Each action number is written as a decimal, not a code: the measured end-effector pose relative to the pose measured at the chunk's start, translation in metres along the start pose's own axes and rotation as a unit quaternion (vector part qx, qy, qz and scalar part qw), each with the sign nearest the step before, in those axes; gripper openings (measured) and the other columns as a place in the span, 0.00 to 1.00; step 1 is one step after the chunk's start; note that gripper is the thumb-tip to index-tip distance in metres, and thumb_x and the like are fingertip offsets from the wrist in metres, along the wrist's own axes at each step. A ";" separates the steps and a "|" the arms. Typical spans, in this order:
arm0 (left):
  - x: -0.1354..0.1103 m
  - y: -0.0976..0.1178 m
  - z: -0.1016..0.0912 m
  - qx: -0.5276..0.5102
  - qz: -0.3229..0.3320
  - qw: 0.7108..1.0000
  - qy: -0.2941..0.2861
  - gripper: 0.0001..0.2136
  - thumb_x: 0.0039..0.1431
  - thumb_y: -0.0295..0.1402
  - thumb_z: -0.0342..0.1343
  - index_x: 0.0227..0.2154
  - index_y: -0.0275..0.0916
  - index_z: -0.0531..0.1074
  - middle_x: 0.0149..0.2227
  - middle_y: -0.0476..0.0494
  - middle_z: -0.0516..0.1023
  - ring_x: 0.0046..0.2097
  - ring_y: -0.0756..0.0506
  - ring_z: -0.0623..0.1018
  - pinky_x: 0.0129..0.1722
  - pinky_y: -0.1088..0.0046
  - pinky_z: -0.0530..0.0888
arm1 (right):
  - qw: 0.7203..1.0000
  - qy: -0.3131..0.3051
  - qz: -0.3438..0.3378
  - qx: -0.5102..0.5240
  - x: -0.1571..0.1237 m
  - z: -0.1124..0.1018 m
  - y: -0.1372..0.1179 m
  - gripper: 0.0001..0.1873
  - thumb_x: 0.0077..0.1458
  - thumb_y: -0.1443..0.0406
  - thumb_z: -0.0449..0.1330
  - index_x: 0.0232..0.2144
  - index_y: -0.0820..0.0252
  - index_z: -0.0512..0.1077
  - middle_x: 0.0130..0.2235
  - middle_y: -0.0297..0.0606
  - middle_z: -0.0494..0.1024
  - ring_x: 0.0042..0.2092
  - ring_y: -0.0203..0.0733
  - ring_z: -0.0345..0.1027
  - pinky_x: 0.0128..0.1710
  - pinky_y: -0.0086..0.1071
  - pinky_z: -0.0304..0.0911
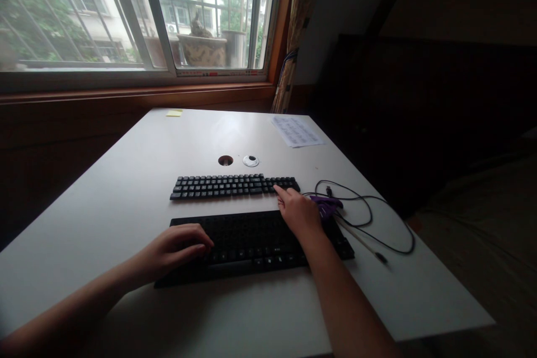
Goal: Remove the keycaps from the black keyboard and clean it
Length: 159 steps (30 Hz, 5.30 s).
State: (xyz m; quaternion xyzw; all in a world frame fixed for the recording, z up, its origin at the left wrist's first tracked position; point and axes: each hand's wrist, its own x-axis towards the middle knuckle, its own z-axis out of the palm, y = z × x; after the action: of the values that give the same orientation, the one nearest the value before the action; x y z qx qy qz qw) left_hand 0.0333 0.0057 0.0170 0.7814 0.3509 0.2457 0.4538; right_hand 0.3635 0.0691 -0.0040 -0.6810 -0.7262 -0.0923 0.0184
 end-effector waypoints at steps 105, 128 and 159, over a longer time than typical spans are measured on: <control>0.003 0.001 0.004 0.007 0.005 1.000 0.002 0.09 0.66 0.35 0.53 0.41 0.41 0.77 0.39 0.45 0.79 0.41 0.47 0.77 0.42 0.73 0.71 | 0.985 0.049 -0.138 0.091 0.002 -0.003 -0.040 0.23 0.61 0.68 0.52 0.58 0.54 0.68 0.59 0.37 0.69 0.53 0.47 0.63 0.49 0.37 0.67; 0.004 0.003 0.003 0.012 0.005 1.000 0.001 0.09 0.67 0.34 0.53 0.41 0.40 0.77 0.38 0.45 0.79 0.41 0.47 0.77 0.42 0.72 0.72 | 0.985 0.030 -0.149 0.078 0.005 -0.001 -0.041 0.24 0.62 0.68 0.51 0.59 0.52 0.67 0.60 0.37 0.68 0.54 0.48 0.61 0.47 0.38 0.67; 0.001 -0.002 0.001 0.016 0.007 1.000 -0.001 0.10 0.66 0.35 0.53 0.41 0.40 0.77 0.38 0.44 0.79 0.41 0.46 0.77 0.41 0.71 0.73 | 0.988 0.101 -0.031 0.109 0.004 0.006 0.005 0.18 0.62 0.67 0.52 0.51 0.58 0.74 0.44 0.41 0.75 0.47 0.46 0.68 0.50 0.36 0.63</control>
State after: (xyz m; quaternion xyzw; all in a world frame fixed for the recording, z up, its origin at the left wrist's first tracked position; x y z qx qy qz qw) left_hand 0.0339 0.0063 0.0143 0.7909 0.3492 0.2428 0.4399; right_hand 0.3685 0.0747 -0.0092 -0.6394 -0.7471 -0.0812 0.1625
